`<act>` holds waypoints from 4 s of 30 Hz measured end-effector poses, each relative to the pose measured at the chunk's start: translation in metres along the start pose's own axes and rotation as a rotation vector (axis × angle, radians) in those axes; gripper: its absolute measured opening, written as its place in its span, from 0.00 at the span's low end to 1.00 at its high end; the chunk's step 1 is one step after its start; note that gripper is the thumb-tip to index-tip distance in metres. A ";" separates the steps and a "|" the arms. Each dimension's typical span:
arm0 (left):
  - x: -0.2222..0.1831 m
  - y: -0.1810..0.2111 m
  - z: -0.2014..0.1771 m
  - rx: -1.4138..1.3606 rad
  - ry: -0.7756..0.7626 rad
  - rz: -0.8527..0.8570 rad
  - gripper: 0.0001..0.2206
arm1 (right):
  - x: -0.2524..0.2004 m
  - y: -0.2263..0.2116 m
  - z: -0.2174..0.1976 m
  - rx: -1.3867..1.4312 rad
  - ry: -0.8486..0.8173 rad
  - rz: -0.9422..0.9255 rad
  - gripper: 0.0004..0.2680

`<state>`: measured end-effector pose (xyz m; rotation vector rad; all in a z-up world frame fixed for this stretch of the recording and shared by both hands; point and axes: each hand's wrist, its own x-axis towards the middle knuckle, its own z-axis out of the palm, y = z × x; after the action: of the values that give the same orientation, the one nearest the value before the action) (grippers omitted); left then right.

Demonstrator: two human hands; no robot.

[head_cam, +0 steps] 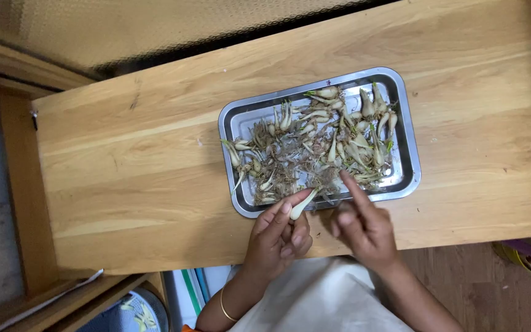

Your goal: Peeling the outer skin of small roots using a small knife over a metal tray on a wooden table.

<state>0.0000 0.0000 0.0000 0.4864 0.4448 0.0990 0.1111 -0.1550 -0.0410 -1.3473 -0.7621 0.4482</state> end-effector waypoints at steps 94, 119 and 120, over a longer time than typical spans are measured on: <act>-0.081 0.118 -0.053 1.642 0.527 0.338 0.12 | -0.011 -0.006 -0.026 -0.724 -0.591 0.102 0.09; 0.142 0.061 0.022 2.114 -0.499 0.695 0.04 | 0.021 -0.034 -0.023 -0.334 0.227 0.407 0.18; 0.142 0.063 0.017 2.133 -0.510 0.722 0.10 | 0.019 -0.033 -0.022 -0.296 0.242 0.391 0.19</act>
<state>0.1361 0.0761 -0.0118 2.6884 -0.3609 0.1595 0.1358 -0.1634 -0.0054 -1.8036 -0.3705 0.4785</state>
